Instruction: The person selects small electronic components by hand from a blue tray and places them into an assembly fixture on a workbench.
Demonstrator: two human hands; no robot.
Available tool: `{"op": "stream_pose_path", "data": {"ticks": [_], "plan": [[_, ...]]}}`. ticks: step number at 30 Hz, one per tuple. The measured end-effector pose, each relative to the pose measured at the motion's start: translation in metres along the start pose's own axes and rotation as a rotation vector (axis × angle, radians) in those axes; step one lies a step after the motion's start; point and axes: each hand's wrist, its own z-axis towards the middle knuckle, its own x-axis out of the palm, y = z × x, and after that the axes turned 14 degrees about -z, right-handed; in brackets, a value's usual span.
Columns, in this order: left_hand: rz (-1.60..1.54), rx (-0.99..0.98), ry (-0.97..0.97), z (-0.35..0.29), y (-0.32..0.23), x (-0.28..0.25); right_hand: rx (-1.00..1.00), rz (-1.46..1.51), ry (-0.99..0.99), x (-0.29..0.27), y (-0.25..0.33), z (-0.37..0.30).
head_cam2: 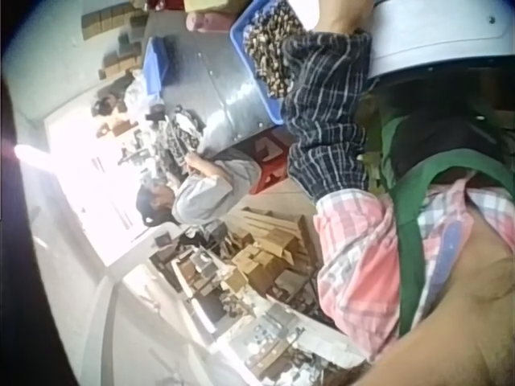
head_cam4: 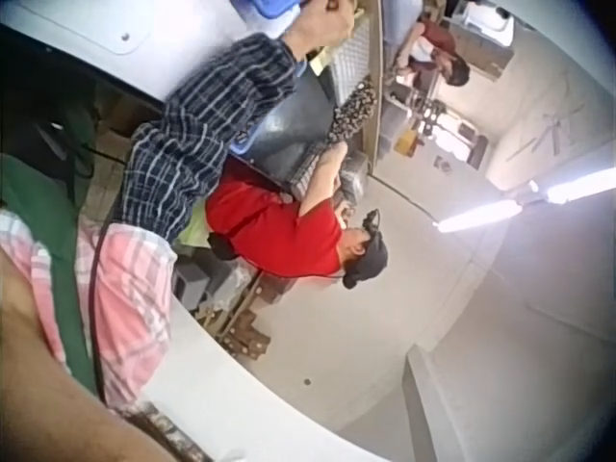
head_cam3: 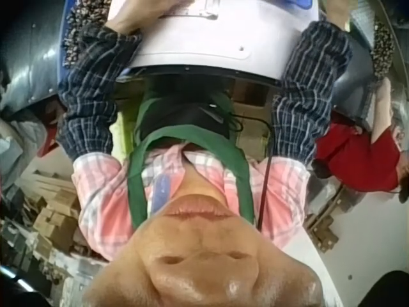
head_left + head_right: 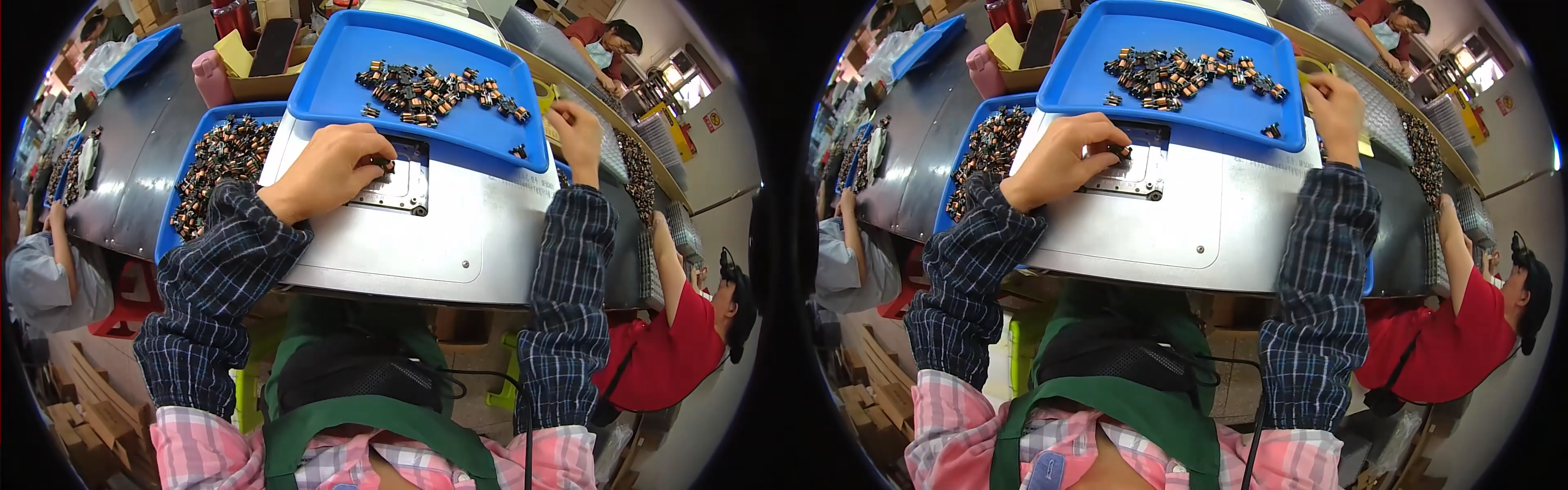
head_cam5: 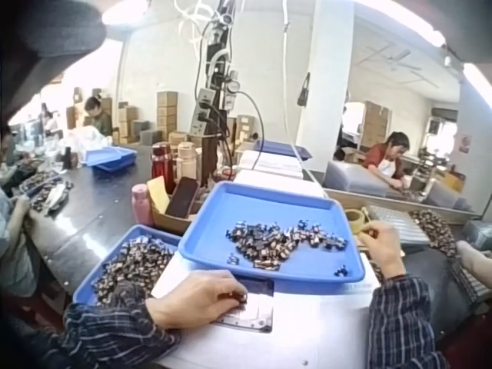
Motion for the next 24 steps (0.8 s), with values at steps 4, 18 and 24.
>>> {"op": "stream_pose_path", "data": {"ticks": [4, 18, 24], "plan": [[0.15, 0.107, 0.043, -0.001, 0.004, -0.001, 0.413, -0.411, 0.164, 0.027, -0.078, -0.028], [0.212, 0.109, 0.078, 0.0, 0.007, 0.003, 0.689, -0.577, 0.406, 0.032, -0.082, -0.045], [0.053, 0.091, -0.3, -0.021, 0.014, -0.033, 0.165, -0.239, -0.015, 0.037, -0.078, -0.023]]}}
